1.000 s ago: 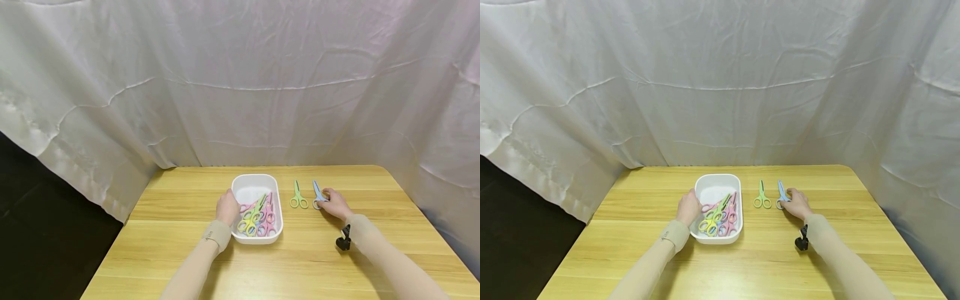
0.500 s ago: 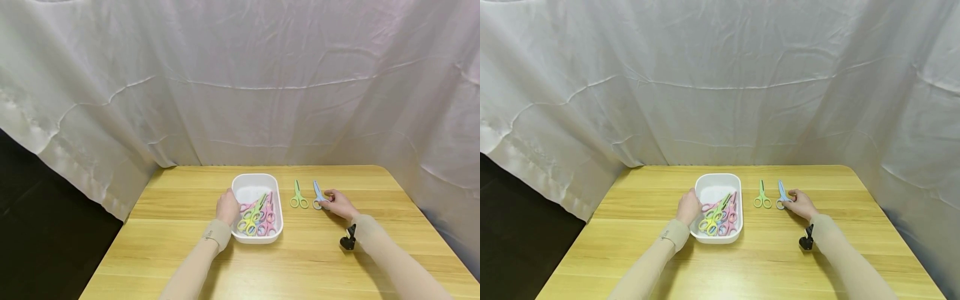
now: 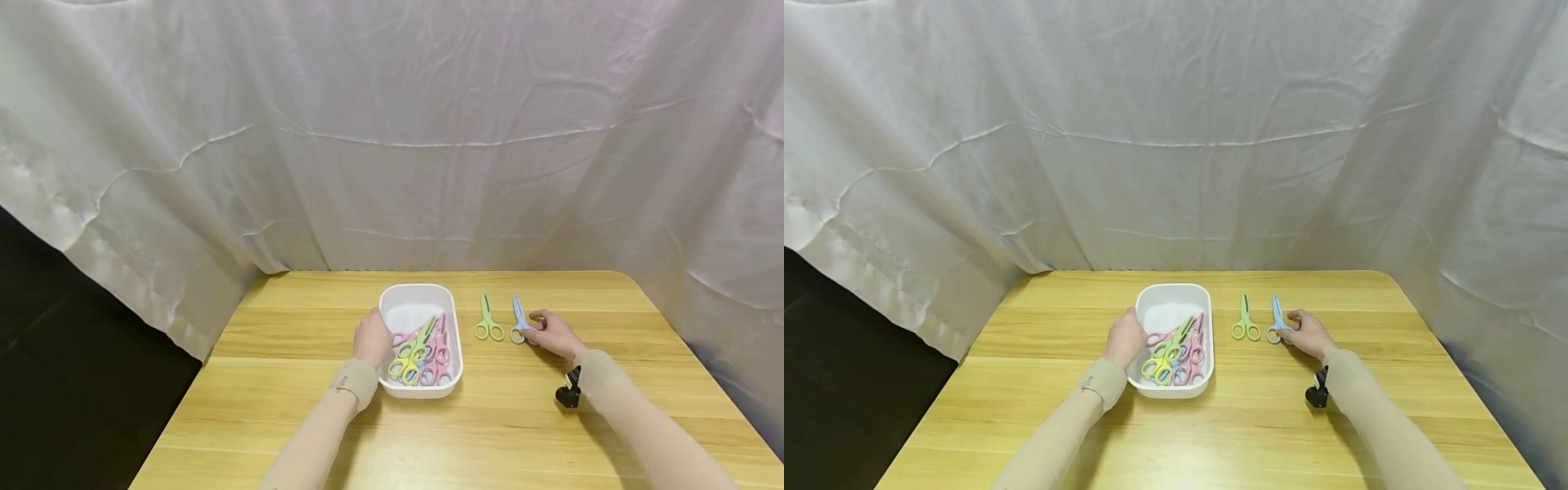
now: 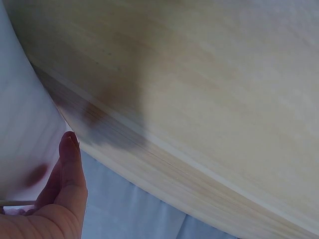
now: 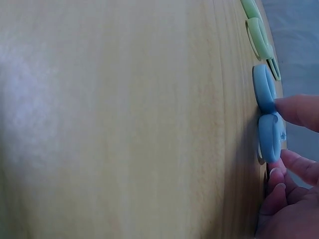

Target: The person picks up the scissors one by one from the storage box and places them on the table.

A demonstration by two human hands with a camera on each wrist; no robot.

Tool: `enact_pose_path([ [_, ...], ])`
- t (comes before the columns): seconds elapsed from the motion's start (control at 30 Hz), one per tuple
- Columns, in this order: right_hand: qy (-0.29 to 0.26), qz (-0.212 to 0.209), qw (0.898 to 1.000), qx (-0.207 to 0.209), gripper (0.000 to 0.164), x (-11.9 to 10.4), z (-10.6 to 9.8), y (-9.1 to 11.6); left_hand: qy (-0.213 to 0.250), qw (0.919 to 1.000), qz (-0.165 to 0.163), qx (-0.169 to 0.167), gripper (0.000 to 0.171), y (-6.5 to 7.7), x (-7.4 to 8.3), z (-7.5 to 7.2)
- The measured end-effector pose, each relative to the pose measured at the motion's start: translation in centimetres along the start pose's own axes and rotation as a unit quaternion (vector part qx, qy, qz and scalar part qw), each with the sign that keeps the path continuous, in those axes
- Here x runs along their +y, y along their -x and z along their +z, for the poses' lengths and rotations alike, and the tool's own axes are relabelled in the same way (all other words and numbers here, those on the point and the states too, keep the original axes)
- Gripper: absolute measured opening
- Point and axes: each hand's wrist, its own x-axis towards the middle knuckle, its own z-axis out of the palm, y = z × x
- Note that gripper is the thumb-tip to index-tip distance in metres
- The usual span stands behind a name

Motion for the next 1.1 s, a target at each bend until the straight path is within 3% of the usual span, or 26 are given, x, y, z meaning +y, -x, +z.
enact_pose_path([
  [0.47,0.025,0.011,1.0,-0.006,0.066,0.33,-0.03,-0.62,-0.006,1.0,-0.001,-0.006,0.068,-0.23,-0.02,-0.03],
  [1.1,0.013,0.017,1.0,-0.001,0.058,-0.34,0.15,-0.58,0.004,1.0,-0.002,-0.005,0.069,0.07,0.21,-0.3],
])
